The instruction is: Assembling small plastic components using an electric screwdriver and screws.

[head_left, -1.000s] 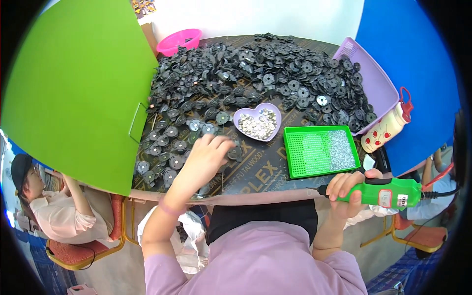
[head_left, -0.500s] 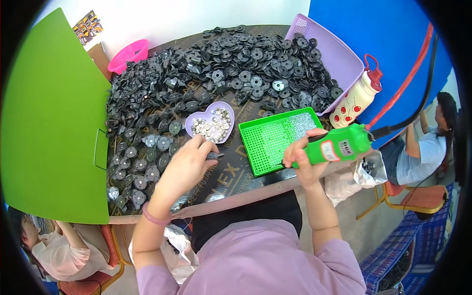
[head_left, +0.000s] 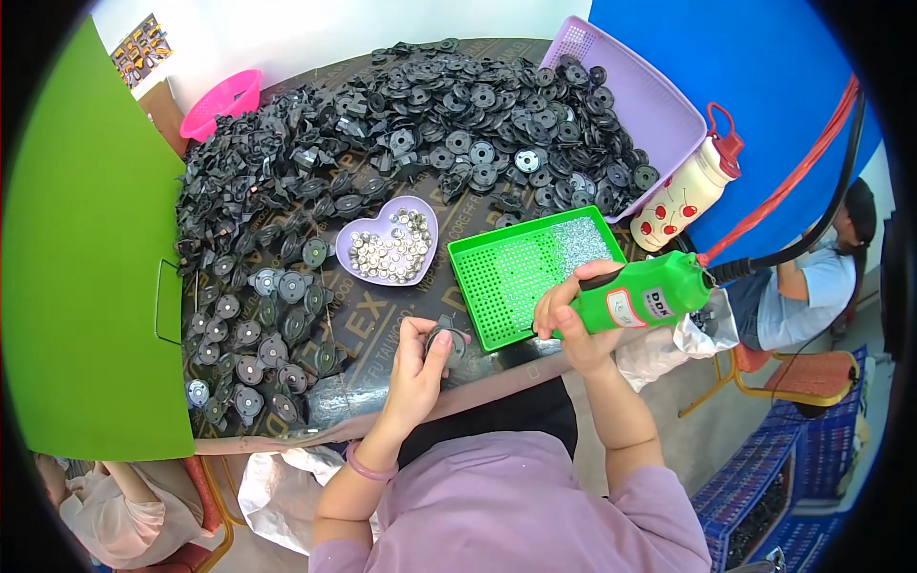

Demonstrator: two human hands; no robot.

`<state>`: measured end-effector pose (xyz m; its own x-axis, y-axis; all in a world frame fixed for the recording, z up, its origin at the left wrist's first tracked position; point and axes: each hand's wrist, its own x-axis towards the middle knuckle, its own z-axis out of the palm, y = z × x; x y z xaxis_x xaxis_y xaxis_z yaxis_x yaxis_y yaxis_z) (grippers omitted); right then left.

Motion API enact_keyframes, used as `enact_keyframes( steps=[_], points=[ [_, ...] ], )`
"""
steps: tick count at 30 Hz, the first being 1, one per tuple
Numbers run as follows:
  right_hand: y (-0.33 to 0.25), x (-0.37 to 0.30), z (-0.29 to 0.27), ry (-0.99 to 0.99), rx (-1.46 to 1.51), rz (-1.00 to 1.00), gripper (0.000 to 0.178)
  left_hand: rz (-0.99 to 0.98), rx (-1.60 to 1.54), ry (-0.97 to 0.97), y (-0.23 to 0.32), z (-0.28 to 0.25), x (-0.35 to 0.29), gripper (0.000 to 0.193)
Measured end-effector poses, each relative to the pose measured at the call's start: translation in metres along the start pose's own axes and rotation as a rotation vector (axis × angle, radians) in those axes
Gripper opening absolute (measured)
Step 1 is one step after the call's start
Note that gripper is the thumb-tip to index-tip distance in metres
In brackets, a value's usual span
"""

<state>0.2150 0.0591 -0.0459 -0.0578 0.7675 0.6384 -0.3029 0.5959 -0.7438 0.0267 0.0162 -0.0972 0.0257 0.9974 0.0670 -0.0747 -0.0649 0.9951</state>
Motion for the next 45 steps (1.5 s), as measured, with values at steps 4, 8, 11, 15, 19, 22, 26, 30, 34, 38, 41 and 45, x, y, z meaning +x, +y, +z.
enact_keyframes(
  steps=[4, 8, 11, 15, 19, 22, 26, 30, 34, 38, 41, 45],
  points=[
    [0.004, -0.002, 0.0, -0.02, -0.03, 0.033, 0.037, -0.097, 0.012, -0.002, 0.001, 0.0, 0.0, 0.023],
    [0.005, -0.002, 0.0, -0.027, -0.035, 0.012, 0.036, -0.03, 0.276, -0.064, -0.004, -0.005, 0.0, 0.028],
    [0.004, -0.001, 0.001, -0.03, -0.064, 0.017, 0.036, -0.092, 0.176, -0.049, 0.002, -0.002, -0.001, 0.025],
    [0.005, -0.002, 0.001, -0.056, -0.107, 0.023, 0.035, -0.135, 0.068, -0.041, -0.001, -0.003, -0.002, 0.022],
    [0.007, -0.003, 0.001, -0.036, -0.097, 0.038, 0.036, -0.215, -0.078, -0.088, 0.0, -0.003, -0.001, 0.016],
    [0.006, -0.003, 0.001, -0.042, -0.085, 0.077, 0.036, -0.212, -0.153, -0.09, -0.005, -0.003, 0.0, 0.015],
    [-0.004, 0.004, 0.006, -0.009, -0.026, -0.009, 0.037, -0.186, -0.109, -0.049, -0.007, -0.002, 0.0, 0.015],
    [-0.022, 0.01, 0.018, 0.06, 0.127, -0.113, 0.037, -0.193, -0.087, -0.092, -0.005, -0.004, 0.001, 0.015],
    [-0.022, 0.008, 0.037, 0.034, 0.262, -0.148, 0.037, -0.191, 0.04, -0.093, -0.003, -0.003, 0.001, 0.017],
    [-0.012, 0.004, 0.048, -0.023, 0.277, -0.134, 0.038, -0.172, 0.102, -0.081, -0.002, -0.002, 0.002, 0.016],
    [-0.009, 0.003, 0.049, -0.048, 0.223, -0.117, 0.038, -0.149, 0.148, -0.083, -0.006, -0.004, 0.002, 0.016],
    [-0.005, 0.003, 0.049, -0.059, 0.205, -0.121, 0.037, -0.155, 0.118, -0.075, -0.003, -0.003, 0.002, 0.016]
  ],
)
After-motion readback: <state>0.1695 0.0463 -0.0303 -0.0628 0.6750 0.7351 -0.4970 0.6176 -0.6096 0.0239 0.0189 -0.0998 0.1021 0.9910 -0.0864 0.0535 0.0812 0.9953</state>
